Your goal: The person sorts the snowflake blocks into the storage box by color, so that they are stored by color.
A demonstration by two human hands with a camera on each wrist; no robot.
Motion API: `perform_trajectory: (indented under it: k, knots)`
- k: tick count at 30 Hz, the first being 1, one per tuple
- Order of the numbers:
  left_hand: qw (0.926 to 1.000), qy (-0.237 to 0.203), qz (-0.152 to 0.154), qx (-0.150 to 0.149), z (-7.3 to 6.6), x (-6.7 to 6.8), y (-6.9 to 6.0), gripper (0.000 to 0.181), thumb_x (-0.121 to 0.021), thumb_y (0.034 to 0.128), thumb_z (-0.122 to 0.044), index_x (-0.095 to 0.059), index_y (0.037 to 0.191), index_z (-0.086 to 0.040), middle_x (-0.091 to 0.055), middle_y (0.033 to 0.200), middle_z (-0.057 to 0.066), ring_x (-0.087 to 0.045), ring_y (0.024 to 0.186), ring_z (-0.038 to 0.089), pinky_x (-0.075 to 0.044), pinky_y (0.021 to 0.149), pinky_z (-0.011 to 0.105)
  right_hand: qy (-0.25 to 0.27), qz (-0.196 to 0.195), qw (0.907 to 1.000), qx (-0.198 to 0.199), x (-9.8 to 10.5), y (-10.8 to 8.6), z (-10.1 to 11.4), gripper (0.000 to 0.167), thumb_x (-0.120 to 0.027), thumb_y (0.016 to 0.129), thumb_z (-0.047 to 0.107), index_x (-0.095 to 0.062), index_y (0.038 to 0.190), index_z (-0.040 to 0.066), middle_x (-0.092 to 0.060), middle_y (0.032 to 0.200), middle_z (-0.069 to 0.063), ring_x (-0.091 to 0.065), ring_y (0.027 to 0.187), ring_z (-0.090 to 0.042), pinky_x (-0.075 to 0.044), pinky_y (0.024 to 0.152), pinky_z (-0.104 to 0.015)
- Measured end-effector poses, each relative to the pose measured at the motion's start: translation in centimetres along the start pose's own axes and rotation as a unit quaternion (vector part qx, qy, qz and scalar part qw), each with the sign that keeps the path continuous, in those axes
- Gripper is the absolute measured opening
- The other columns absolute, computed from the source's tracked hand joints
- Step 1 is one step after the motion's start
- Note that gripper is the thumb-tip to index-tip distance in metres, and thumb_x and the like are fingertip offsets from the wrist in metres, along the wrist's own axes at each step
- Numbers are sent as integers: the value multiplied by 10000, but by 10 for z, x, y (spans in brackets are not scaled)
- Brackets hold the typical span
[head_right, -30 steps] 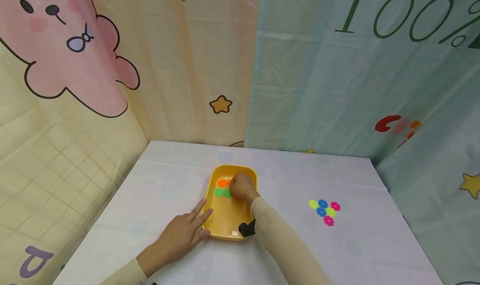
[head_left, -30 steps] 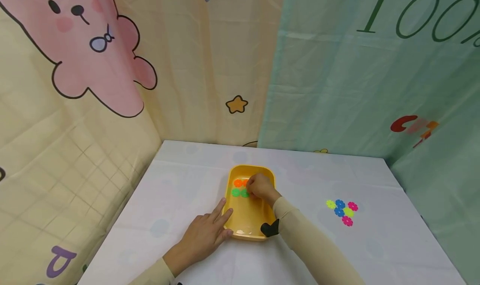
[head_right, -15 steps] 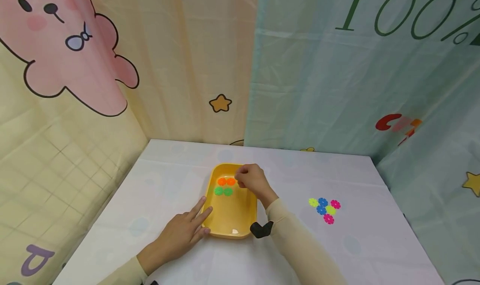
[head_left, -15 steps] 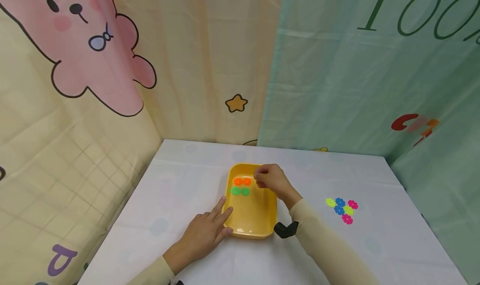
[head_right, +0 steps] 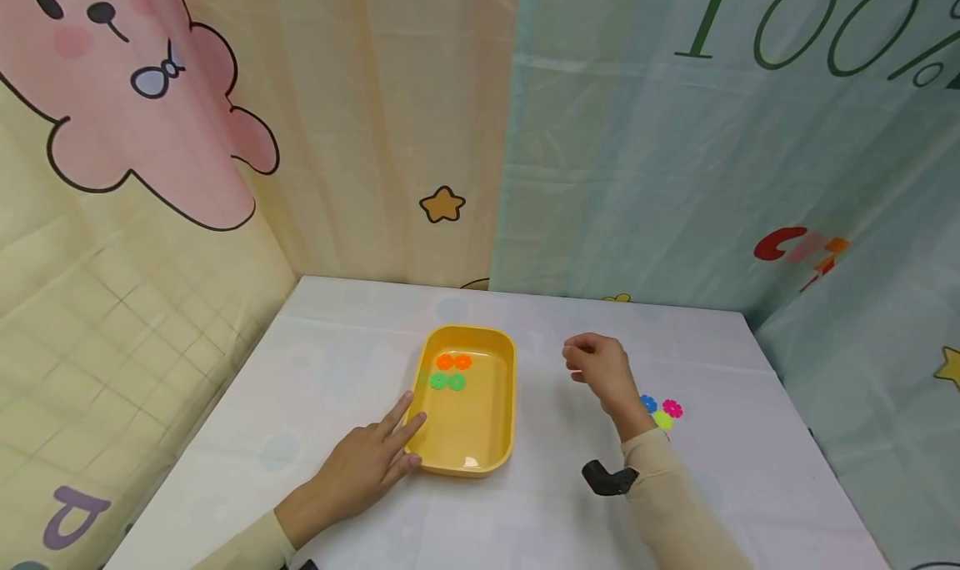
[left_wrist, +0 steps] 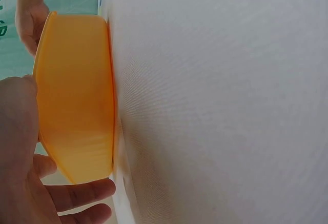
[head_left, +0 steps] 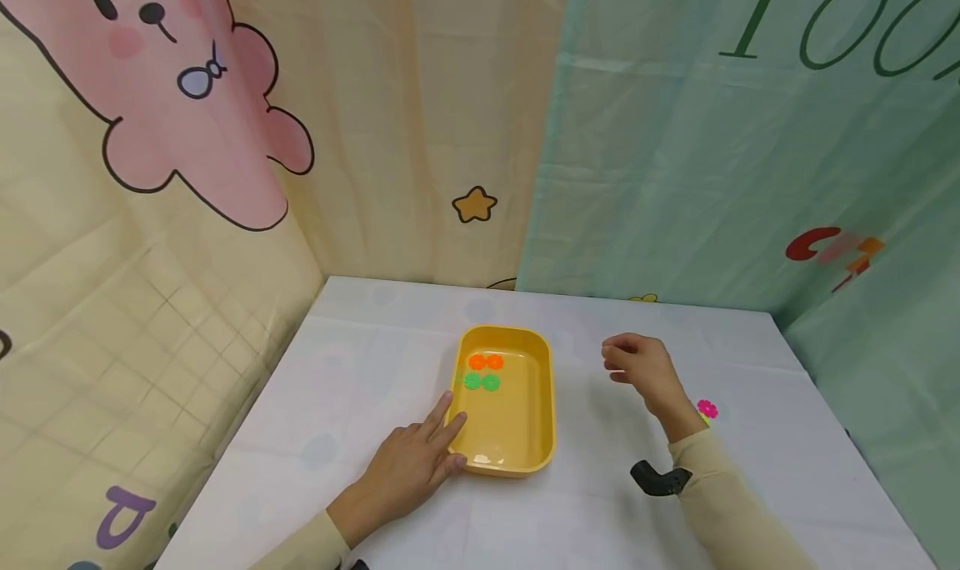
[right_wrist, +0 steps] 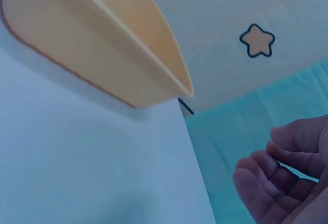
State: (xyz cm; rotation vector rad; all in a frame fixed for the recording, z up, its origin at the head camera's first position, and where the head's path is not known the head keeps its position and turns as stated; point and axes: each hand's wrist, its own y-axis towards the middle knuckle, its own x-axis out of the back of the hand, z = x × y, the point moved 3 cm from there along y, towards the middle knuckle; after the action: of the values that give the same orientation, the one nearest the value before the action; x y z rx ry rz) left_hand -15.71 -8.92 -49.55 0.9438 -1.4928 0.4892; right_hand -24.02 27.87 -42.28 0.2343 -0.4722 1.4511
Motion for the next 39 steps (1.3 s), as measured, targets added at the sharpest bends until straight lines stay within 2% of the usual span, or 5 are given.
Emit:
perform_trajectory:
  k: [9, 19, 29, 34, 39]
  knots:
    - [9999, 64, -75, -88, 0, 1, 0, 612, -449, 1049, -541, -499, 1522, -156, -273, 1666, 135, -693, 967, 263, -544, 779, 427, -689, -523, 9958, -315, 63, -14, -47, 438, -549, 1064, 307, -580, 1324, -44, -604, 1291, -278, -644, 1102, -341, -592, 853, -325]
    - [9999, 79, -58, -51, 0, 1, -1, 605, -457, 1049, -534, -504, 1518, -155, -281, 1665, 134, -692, 963, 257, -543, 776, 416, -1447, -600, 9862, -536, 115, -26, -88, 536, -562, 1052, 320, -502, 1360, -115, -556, 1306, -344, -606, 1121, -446, -573, 905, -480]
    - [9999, 66, -84, -20, 1, 0, -2, 598, -463, 1049, -533, -517, 1508, -153, -302, 1657, 137, -692, 944, 259, -540, 748, 406, -1966, -460, 9740, -1023, 130, -19, -121, 461, -587, 1009, 227, -533, 1275, -146, -619, 1073, -268, -584, 921, -317, -559, 710, -329]
    - [10000, -22, -93, -25, 1, 1, -1, 595, -462, 1051, -527, -517, 1509, -151, -301, 1656, 141, -693, 949, 260, -546, 759, 412, -2298, -378, 9667, -1062, 127, -11, -130, 434, -596, 989, 197, -527, 1223, -161, -616, 983, -250, -569, 866, -323, -545, 696, -381]
    - [9999, -65, -114, -24, 0, 1, -2, 594, -464, 1049, -527, -517, 1508, -154, -301, 1656, 138, -693, 959, 259, -547, 763, 413, -2518, -202, 9607, -1155, 121, -7, -138, 484, -641, 967, 232, -516, 1226, -157, -582, 1084, -335, -546, 969, -450, -534, 810, -523]
